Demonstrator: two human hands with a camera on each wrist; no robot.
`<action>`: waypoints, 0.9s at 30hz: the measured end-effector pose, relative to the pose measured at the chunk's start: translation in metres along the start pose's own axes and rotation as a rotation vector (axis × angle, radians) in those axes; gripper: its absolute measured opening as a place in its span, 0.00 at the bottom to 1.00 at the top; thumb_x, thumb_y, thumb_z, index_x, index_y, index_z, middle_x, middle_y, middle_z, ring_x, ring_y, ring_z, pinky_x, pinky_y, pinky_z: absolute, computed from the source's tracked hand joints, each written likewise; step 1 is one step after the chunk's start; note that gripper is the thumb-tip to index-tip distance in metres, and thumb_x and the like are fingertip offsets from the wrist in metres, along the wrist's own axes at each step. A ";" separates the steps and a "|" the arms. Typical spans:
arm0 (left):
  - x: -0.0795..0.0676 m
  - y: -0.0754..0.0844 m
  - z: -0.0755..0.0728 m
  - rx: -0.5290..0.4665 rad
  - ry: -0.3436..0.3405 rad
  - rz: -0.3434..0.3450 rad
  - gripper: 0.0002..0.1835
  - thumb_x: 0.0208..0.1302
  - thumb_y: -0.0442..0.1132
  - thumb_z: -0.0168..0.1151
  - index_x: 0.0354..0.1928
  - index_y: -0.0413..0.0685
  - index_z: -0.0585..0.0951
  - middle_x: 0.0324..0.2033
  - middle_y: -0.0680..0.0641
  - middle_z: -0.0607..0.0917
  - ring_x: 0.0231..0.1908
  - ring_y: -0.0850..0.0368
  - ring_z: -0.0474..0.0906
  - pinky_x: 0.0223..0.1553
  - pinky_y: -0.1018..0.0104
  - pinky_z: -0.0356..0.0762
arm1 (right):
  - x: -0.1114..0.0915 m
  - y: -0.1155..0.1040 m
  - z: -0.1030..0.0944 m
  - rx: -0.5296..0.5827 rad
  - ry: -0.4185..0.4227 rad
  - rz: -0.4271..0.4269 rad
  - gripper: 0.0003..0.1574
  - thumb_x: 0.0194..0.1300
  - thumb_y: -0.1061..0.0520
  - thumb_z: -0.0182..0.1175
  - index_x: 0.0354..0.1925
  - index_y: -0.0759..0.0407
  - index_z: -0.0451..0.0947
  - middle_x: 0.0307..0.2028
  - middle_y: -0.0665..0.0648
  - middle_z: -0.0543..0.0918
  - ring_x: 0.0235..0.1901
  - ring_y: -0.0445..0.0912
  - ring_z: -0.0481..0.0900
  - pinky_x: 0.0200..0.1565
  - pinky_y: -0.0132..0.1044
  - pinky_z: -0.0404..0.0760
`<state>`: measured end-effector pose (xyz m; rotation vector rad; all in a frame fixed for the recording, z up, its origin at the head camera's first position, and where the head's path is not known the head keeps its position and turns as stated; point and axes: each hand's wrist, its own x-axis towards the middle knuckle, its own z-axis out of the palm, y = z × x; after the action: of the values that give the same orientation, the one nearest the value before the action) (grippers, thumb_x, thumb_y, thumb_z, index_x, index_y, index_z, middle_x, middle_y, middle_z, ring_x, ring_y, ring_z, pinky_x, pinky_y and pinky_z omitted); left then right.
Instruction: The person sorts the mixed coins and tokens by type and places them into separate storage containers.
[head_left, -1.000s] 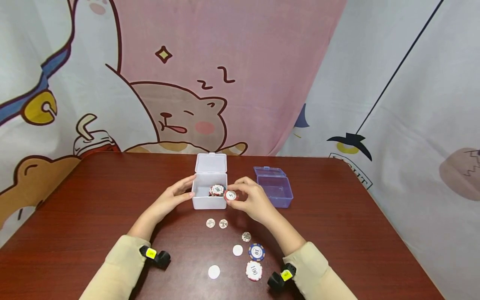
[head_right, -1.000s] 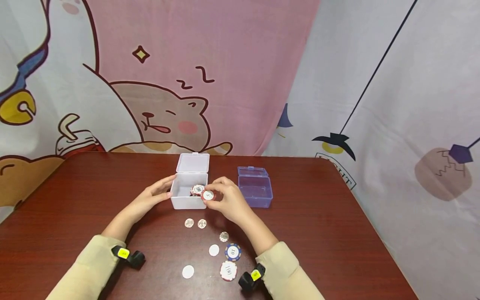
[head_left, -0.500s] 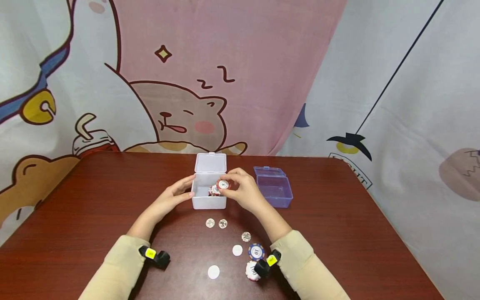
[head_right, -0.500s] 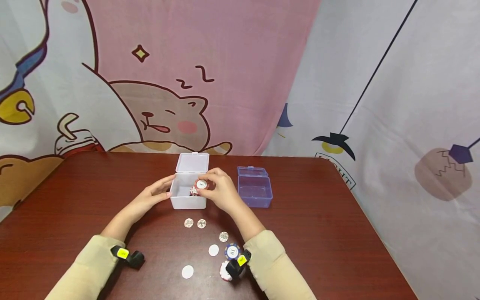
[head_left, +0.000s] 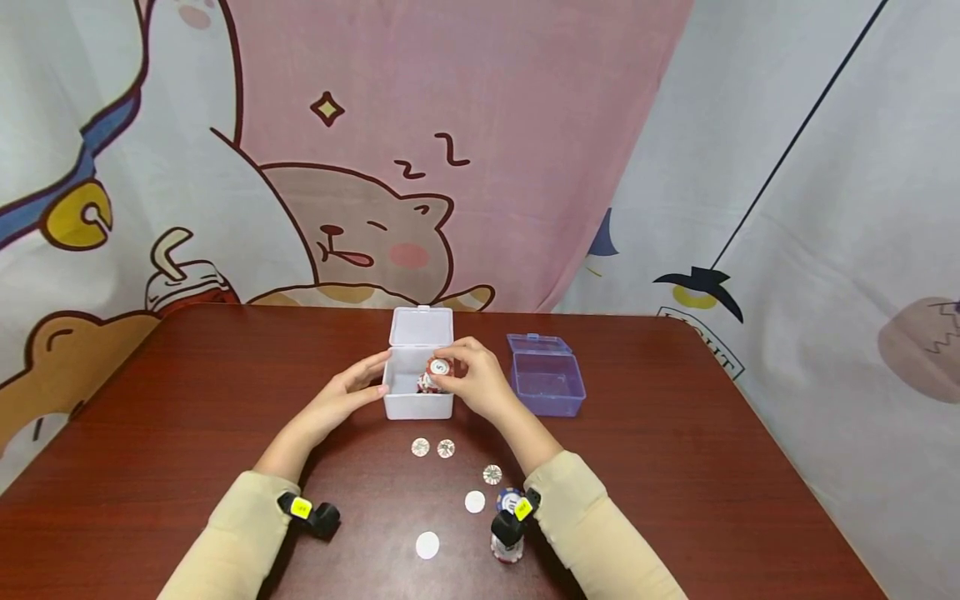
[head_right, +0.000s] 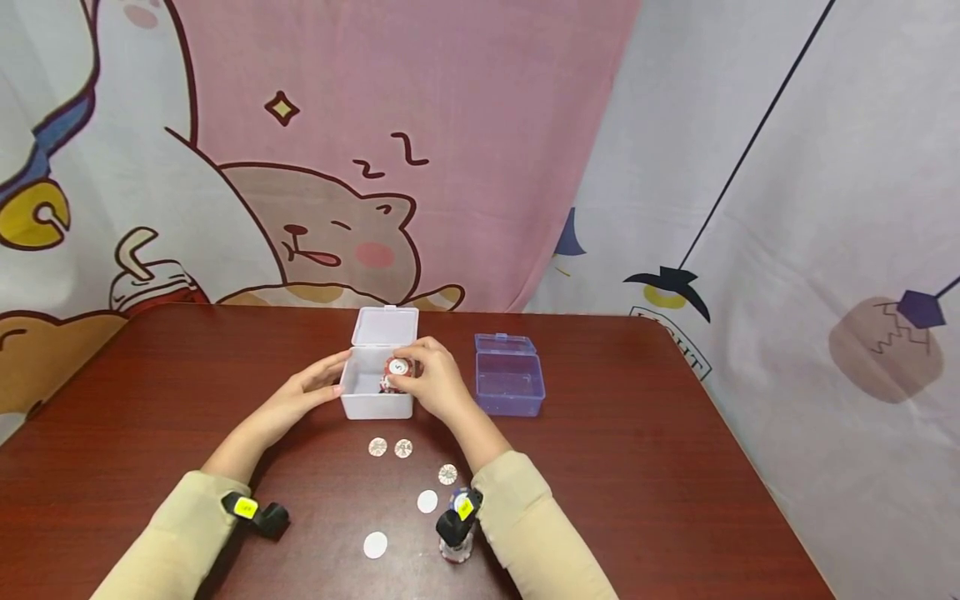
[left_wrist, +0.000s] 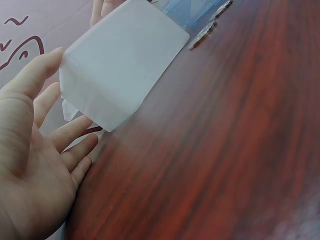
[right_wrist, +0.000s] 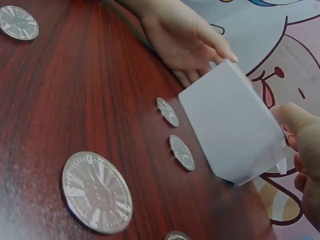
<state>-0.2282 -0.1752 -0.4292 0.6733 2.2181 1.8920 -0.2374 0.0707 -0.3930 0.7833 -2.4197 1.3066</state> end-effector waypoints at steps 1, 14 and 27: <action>0.000 0.000 0.000 -0.001 0.002 0.000 0.31 0.60 0.39 0.59 0.65 0.51 0.61 0.61 0.40 0.64 0.61 0.45 0.57 0.57 0.46 0.53 | 0.001 0.001 0.001 -0.006 -0.002 0.003 0.20 0.45 0.62 0.70 0.40 0.63 0.81 0.36 0.54 0.76 0.30 0.53 0.72 0.31 0.38 0.71; 0.001 -0.003 -0.001 0.012 0.002 0.006 0.31 0.61 0.38 0.58 0.65 0.52 0.61 0.61 0.41 0.65 0.61 0.44 0.58 0.57 0.46 0.53 | 0.007 0.006 0.011 -0.011 -0.034 0.080 0.22 0.45 0.60 0.71 0.41 0.64 0.81 0.36 0.53 0.76 0.29 0.44 0.73 0.31 0.31 0.72; 0.001 -0.002 0.000 -0.008 0.001 -0.011 0.31 0.60 0.39 0.58 0.65 0.54 0.62 0.61 0.41 0.65 0.61 0.44 0.57 0.57 0.45 0.52 | 0.004 0.001 0.005 -0.069 -0.086 0.087 0.23 0.48 0.56 0.69 0.44 0.60 0.80 0.41 0.53 0.75 0.31 0.48 0.72 0.32 0.32 0.70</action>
<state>-0.2292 -0.1750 -0.4310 0.6572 2.2093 1.8953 -0.2412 0.0659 -0.3943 0.7382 -2.5782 1.2358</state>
